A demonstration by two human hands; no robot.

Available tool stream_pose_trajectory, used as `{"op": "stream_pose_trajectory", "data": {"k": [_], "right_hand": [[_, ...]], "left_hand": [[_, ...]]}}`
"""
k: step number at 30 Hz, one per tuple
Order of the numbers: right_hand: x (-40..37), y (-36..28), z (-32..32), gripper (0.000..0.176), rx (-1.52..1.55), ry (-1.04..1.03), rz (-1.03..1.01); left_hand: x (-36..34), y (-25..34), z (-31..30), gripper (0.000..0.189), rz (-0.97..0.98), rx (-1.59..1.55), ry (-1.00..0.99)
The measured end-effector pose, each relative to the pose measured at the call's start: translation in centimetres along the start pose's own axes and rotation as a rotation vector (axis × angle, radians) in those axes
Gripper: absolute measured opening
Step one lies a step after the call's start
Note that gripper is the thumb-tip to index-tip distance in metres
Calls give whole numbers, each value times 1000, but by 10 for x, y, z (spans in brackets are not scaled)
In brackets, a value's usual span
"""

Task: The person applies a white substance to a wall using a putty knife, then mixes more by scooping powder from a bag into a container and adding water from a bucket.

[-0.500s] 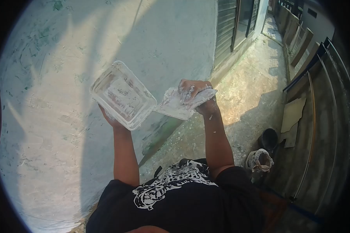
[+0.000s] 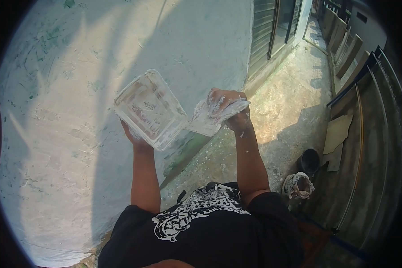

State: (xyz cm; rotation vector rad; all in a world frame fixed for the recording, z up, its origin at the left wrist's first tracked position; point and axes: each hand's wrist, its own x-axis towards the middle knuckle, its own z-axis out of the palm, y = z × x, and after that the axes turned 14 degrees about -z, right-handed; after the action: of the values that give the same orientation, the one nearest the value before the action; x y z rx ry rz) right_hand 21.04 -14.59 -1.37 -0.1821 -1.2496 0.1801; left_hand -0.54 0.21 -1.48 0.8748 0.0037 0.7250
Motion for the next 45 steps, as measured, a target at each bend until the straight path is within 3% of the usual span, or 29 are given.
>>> {"op": "stream_pose_trajectory", "data": {"k": [2, 6, 8, 11, 17, 23, 33, 36, 45], "right_hand": [[-5, -3, -3, 9, -176, 9, 150], [9, -9, 10, 6, -122, -29, 79], [12, -4, 4, 2, -156, -161, 101], [17, 2, 5, 5, -144, -221, 101], [17, 9, 5, 13, -254, -287, 161], [10, 28, -2, 15, -302, -314, 204], [5, 35, -7, 15, -345, -309, 350], [3, 37, -8, 15, -365, -317, 373], [-1, 33, -7, 16, -406, -376, 476]], "left_hand": [[2, -6, -8, 79, -64, -441, -301], [2, -6, 1, 79, -92, -419, -364], [5, -5, 1, 79, -89, -258, -391], [6, -4, 2, 79, -89, -146, -273], [3, -6, -11, 76, -83, -352, -230], [2, 2, -7, 76, -35, -236, -187], [4, 4, 11, 81, -45, -104, -138], [4, 6, 15, 81, -62, -93, -245], [-2, 0, 12, 75, -73, -167, -148]]}}
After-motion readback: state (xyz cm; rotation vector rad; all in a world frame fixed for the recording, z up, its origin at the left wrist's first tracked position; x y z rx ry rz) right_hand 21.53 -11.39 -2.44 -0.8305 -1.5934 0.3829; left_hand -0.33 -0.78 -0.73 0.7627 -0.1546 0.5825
